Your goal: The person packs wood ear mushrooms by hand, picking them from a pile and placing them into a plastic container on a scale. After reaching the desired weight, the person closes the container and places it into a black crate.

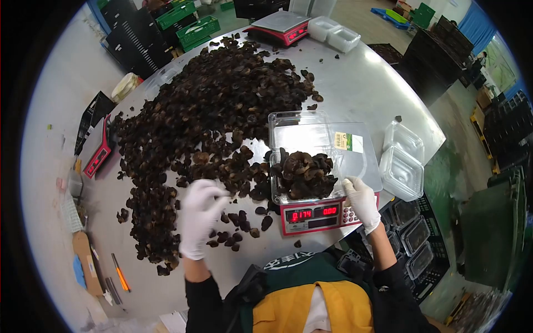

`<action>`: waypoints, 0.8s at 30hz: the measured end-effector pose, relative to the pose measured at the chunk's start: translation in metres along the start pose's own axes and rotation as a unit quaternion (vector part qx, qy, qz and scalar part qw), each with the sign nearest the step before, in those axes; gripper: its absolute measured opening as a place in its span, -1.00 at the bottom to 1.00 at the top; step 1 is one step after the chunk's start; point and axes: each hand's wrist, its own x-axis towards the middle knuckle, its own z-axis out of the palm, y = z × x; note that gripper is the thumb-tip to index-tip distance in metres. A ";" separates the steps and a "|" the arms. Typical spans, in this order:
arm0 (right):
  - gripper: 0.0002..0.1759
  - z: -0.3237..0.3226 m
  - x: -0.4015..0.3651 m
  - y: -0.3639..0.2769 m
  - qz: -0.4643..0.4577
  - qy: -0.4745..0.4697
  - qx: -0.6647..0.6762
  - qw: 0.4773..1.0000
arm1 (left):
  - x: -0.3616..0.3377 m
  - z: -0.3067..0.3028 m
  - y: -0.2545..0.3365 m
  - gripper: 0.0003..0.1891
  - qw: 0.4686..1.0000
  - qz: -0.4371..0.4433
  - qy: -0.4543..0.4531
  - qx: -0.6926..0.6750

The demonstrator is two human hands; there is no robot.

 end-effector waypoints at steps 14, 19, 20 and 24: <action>-0.66 -0.010 -0.004 0.007 0.025 0.045 0.022 0.998 | -0.159 0.064 -0.104 -0.34 0.956 -0.115 -0.021 0.271; -0.67 -0.011 -0.010 0.005 -0.003 0.049 0.020 0.999 | -0.174 0.088 -0.141 -0.64 0.965 -0.049 0.037 0.256; -0.67 -0.011 -0.013 0.003 0.008 0.053 0.022 0.998 | -0.169 0.085 -0.145 -0.74 0.971 -0.058 0.048 0.228; -0.67 -0.008 -0.014 0.015 0.025 0.060 0.031 0.997 | -0.130 0.082 -0.150 -0.90 0.981 -0.092 0.121 0.120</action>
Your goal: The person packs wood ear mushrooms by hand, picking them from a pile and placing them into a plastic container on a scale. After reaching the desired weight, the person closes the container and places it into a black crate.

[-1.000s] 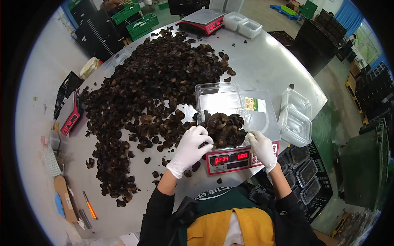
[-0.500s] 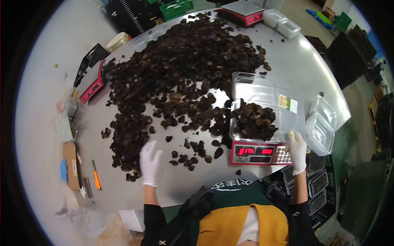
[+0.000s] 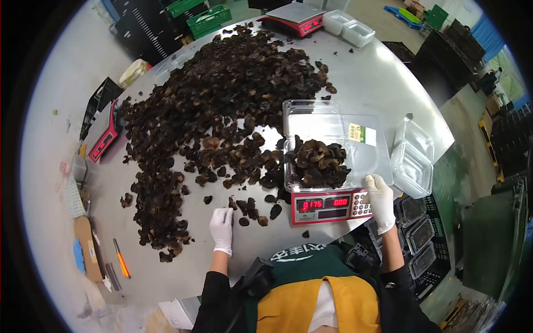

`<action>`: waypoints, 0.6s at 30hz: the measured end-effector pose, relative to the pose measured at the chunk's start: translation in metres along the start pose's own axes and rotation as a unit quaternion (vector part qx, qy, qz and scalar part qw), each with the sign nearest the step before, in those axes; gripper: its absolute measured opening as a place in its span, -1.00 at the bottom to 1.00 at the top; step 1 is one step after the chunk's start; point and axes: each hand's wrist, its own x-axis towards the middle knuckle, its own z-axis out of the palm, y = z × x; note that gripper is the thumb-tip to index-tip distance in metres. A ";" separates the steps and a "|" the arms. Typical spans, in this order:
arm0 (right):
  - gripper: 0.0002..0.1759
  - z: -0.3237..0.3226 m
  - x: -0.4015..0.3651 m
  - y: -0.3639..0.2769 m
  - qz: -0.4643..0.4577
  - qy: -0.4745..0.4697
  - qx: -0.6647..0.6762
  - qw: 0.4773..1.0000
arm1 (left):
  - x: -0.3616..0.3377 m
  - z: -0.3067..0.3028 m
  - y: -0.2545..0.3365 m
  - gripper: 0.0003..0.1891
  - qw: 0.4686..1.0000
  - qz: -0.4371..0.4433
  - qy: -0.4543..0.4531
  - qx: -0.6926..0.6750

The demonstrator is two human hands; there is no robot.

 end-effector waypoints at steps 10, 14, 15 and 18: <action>-0.65 0.008 -0.007 -0.025 -0.001 -0.042 -0.002 0.999 | 0.131 0.034 0.218 -0.90 0.940 0.285 0.024 -0.184; -0.62 0.006 -0.003 -0.009 -0.045 -0.031 -0.033 0.998 | 0.148 0.039 0.218 -0.91 0.957 0.251 0.058 -0.131; -0.62 0.008 0.000 0.005 -0.092 -0.019 -0.068 0.993 | 0.152 0.037 0.205 -0.89 0.968 0.222 0.061 -0.096; -0.64 0.012 -0.004 0.001 -0.035 -0.031 -0.024 0.999 | 0.169 0.044 0.153 -0.74 0.987 0.144 0.004 0.069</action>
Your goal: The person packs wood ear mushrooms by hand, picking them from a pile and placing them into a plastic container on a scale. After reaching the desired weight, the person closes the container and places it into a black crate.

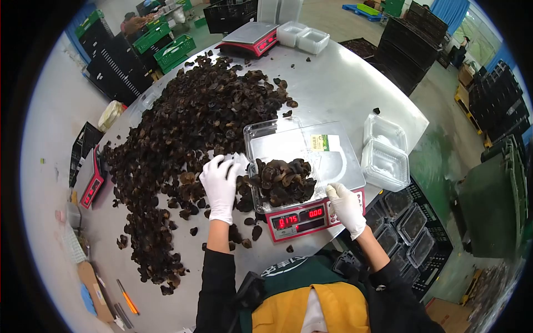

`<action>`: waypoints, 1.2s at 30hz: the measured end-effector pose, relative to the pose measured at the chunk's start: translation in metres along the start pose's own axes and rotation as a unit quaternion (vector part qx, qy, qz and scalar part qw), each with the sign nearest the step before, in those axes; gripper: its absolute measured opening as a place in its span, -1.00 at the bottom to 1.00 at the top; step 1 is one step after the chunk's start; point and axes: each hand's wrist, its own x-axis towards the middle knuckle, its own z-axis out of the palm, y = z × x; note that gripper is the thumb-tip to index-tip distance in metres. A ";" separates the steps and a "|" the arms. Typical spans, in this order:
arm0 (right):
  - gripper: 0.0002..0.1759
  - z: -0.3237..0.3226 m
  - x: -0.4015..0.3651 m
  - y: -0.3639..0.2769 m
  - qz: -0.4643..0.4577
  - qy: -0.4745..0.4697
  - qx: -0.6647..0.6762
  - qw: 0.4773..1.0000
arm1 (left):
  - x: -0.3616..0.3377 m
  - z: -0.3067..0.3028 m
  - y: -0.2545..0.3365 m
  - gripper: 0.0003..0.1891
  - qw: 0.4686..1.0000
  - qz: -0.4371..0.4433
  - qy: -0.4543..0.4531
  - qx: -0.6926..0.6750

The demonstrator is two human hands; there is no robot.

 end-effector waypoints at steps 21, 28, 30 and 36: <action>-0.71 0.000 -0.009 -0.012 0.009 0.063 0.035 0.997 | 0.005 0.004 0.104 -0.88 0.869 0.344 -0.318 -0.160; -0.71 0.001 -0.006 -0.016 0.042 0.036 0.072 0.996 | -0.001 0.004 0.098 -0.58 0.875 0.355 -0.312 -0.099; -0.70 0.003 -0.005 -0.018 0.027 0.029 0.070 0.997 | -0.004 0.005 0.105 -0.60 0.870 0.370 -0.316 -0.084; -0.70 0.004 -0.002 -0.011 0.023 0.035 0.050 0.998 | 0.002 0.018 0.107 -0.88 0.865 0.348 -0.319 -0.167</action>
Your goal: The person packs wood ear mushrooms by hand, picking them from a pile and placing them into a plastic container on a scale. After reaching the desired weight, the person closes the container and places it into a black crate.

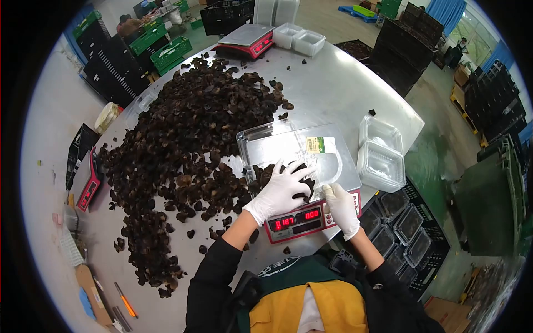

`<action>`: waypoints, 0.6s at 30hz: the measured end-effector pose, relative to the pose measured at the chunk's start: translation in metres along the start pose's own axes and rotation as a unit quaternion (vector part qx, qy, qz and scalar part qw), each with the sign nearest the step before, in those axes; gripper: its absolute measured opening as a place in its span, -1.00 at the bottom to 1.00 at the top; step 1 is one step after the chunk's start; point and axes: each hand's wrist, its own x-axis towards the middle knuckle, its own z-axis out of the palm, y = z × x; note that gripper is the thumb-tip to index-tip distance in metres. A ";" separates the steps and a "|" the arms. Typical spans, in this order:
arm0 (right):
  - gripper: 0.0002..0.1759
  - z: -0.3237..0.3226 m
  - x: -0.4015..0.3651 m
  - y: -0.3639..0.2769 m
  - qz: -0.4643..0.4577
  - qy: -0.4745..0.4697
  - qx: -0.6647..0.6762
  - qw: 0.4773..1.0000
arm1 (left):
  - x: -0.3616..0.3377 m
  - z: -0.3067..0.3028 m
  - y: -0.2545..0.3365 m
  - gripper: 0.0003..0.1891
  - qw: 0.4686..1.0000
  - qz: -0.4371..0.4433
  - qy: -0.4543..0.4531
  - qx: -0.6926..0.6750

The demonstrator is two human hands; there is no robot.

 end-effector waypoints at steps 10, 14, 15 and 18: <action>-0.68 -0.004 0.003 -0.004 0.038 -0.014 0.028 0.999 | -0.071 -0.052 0.029 -0.80 0.766 -0.124 0.320 -0.544; -0.68 -0.006 0.011 0.011 0.028 -0.004 0.036 0.999 | -0.174 -0.061 0.025 -0.89 0.645 -0.173 0.488 -0.561; -0.68 -0.007 0.014 0.011 0.028 -0.007 0.036 0.999 | -0.206 -0.065 0.022 -0.88 0.638 -0.202 0.523 -0.528; -0.68 -0.007 0.016 0.012 0.032 -0.006 0.033 0.999 | -0.313 -0.073 0.008 -0.89 0.616 -0.342 0.608 -0.365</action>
